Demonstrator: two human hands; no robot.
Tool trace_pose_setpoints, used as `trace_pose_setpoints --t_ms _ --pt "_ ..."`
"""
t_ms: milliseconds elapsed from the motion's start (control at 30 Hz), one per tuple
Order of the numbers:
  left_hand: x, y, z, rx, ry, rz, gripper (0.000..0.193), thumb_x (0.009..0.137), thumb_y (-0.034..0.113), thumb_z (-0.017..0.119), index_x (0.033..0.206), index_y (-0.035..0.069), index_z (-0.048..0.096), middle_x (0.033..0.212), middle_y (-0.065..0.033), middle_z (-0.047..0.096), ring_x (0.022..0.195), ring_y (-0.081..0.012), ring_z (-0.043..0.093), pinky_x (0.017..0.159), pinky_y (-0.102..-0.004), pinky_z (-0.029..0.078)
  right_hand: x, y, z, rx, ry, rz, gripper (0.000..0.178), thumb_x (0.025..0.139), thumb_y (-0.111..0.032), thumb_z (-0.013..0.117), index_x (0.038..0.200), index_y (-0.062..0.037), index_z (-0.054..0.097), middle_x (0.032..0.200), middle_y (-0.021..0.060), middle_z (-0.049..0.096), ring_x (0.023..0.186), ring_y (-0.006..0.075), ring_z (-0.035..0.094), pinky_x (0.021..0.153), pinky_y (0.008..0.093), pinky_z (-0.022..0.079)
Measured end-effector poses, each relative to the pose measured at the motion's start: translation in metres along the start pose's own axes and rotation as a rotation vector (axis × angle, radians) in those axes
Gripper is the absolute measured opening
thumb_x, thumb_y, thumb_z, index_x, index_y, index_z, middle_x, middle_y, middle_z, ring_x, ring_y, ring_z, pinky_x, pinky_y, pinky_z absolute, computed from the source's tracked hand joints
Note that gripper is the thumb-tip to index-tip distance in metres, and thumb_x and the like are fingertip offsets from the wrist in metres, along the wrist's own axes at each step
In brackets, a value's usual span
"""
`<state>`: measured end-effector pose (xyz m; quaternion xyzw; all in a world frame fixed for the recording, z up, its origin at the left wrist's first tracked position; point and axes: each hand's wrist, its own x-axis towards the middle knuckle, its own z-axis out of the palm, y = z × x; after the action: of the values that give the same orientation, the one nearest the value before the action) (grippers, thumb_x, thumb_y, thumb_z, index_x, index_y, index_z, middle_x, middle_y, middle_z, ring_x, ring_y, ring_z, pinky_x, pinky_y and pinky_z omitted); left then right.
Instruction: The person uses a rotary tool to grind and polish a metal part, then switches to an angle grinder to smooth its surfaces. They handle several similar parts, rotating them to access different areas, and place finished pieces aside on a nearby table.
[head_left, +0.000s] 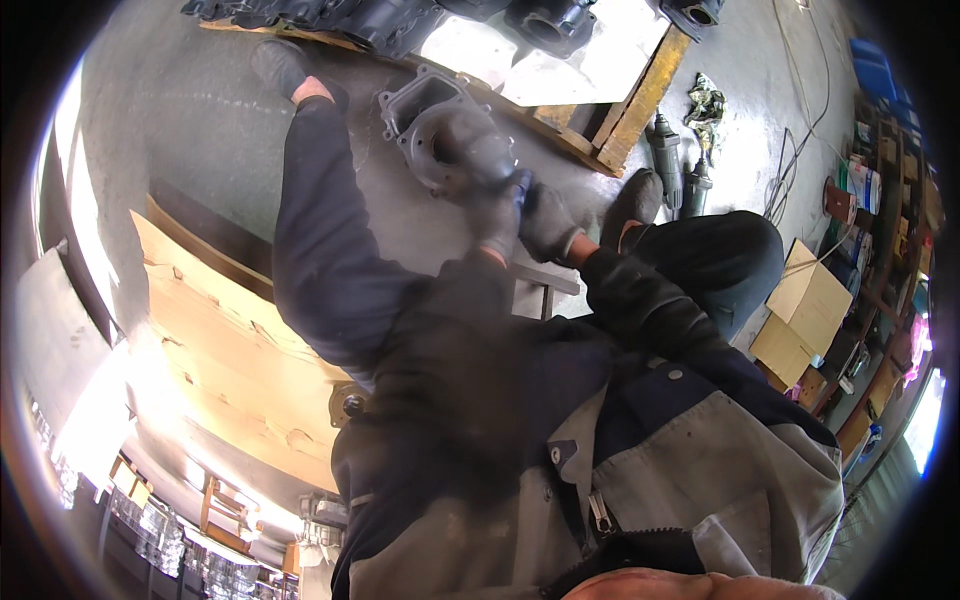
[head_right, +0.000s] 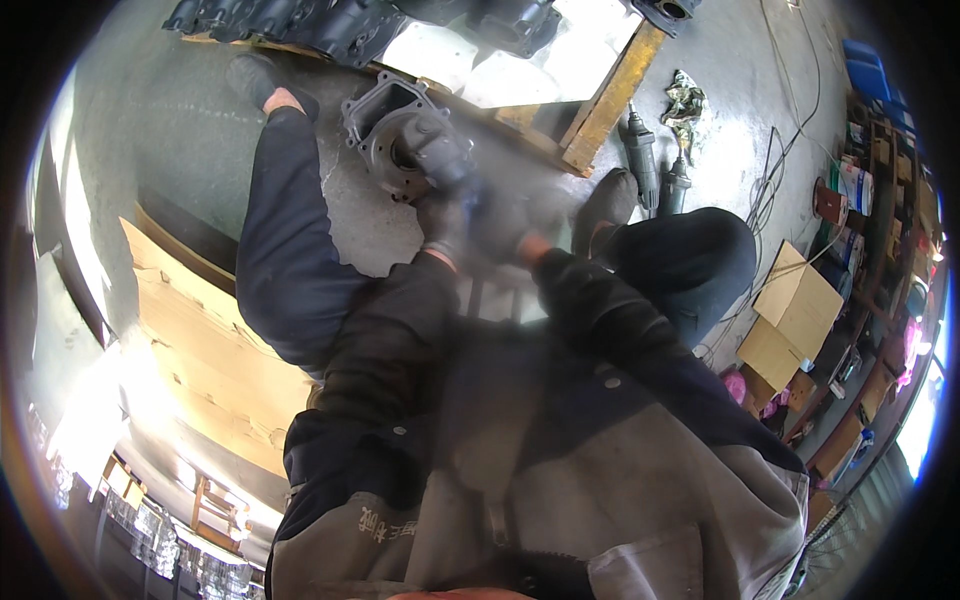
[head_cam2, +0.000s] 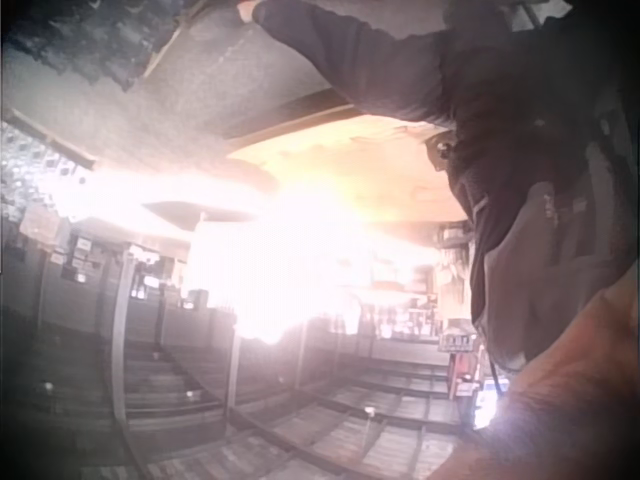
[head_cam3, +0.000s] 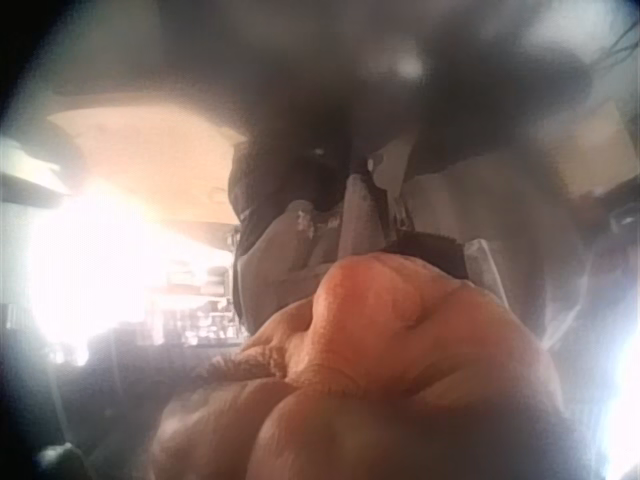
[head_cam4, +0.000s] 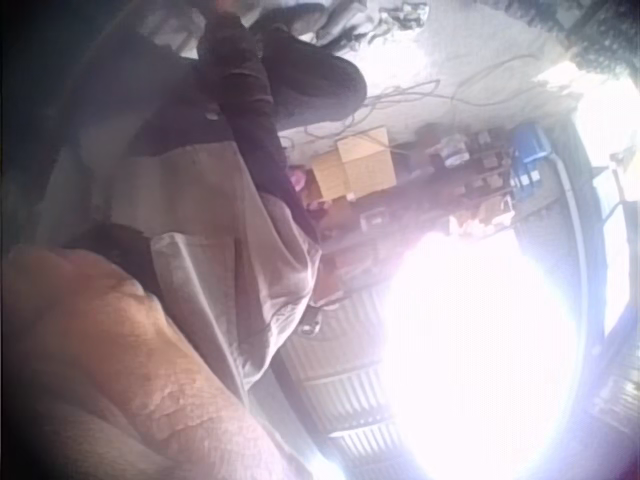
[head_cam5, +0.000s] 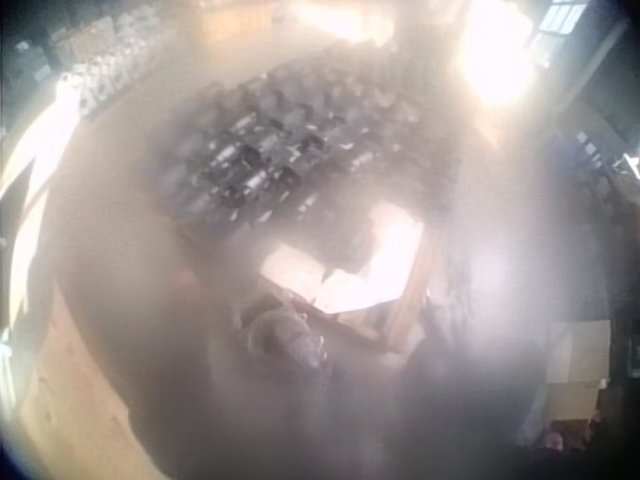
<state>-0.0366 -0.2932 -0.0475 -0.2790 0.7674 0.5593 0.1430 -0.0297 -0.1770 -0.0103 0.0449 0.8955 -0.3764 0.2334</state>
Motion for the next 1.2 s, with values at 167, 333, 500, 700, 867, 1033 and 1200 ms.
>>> trace_pose_setpoints --t_ms 167,333,500,700,867,1033,1200 --pt "-0.012 0.015 -0.016 -0.750 0.077 -0.167 0.040 0.091 0.030 0.086 0.105 -0.005 0.076 0.102 -0.0012 0.070 0.088 -0.0128 0.064 0.075 -0.0343 0.053 0.005 -0.044 -0.011 -0.133 -0.101 0.012 0.034 0.093 -0.028 0.068 0.108 0.0021 0.067 0.101 0.0334 0.071 0.100 0.0532 0.067 0.087 0.0582 0.053" --pt "-0.017 0.005 -0.017 -0.646 0.011 -0.250 0.041 0.086 0.025 0.090 0.109 -0.004 0.073 0.095 -0.0010 0.069 0.082 -0.0117 0.064 0.074 -0.0295 0.054 0.000 -0.038 -0.008 -0.147 -0.116 0.047 0.032 0.092 -0.027 0.068 0.105 0.0016 0.068 0.099 0.0317 0.071 0.098 0.0540 0.066 0.086 0.0593 0.053" --pt "-0.016 -0.001 -0.009 -0.919 0.073 -0.119 0.037 0.086 0.022 0.090 0.106 -0.004 0.073 0.093 0.0010 0.068 0.081 -0.0111 0.063 0.074 -0.0293 0.053 0.000 -0.034 -0.013 -0.356 -0.170 -0.140 0.035 0.098 -0.023 0.062 0.122 0.0011 0.066 0.107 0.0294 0.073 0.103 0.0466 0.072 0.089 0.0549 0.055" --pt "-0.014 0.009 -0.017 -0.382 0.027 -0.197 0.029 0.092 0.018 0.083 0.110 -0.005 0.076 0.101 -0.0050 0.075 0.090 -0.0147 0.070 0.082 -0.0317 0.057 0.003 -0.033 -0.012 -0.176 -0.090 -0.101 0.027 0.093 -0.019 0.065 0.111 0.0006 0.066 0.100 0.0329 0.071 0.098 0.0528 0.068 0.086 0.0573 0.054" --pt "-0.024 0.012 -0.014 -0.508 -0.025 -0.247 0.022 0.096 0.014 0.079 0.110 -0.003 0.078 0.103 -0.0058 0.077 0.093 -0.0153 0.071 0.082 -0.0324 0.058 0.002 -0.021 -0.014 -0.153 -0.140 -0.100 0.037 0.088 -0.024 0.071 0.115 0.0000 0.064 0.099 0.0318 0.071 0.098 0.0515 0.068 0.085 0.0557 0.055" --pt "-0.060 -0.003 -0.002 -0.553 -0.191 -0.272 0.024 0.098 0.017 0.076 0.114 -0.002 0.076 0.107 -0.0069 0.074 0.093 -0.0142 0.068 0.081 -0.0358 0.057 -0.030 0.003 -0.019 -0.211 -0.160 -0.002 0.044 0.086 -0.029 0.075 0.118 -0.0017 0.062 0.103 0.0312 0.072 0.100 0.0505 0.070 0.088 0.0545 0.055" --pt "-0.076 -0.014 0.004 -0.754 -0.143 -0.487 0.021 0.095 0.020 0.081 0.103 0.000 0.080 0.092 0.0006 0.072 0.079 -0.0092 0.062 0.077 -0.0297 0.054 -0.037 0.018 -0.019 -0.428 -0.382 -0.145 0.031 0.094 -0.025 0.065 0.115 -0.0030 0.070 0.097 0.0233 0.074 0.089 0.0405 0.073 0.085 0.0500 0.056"
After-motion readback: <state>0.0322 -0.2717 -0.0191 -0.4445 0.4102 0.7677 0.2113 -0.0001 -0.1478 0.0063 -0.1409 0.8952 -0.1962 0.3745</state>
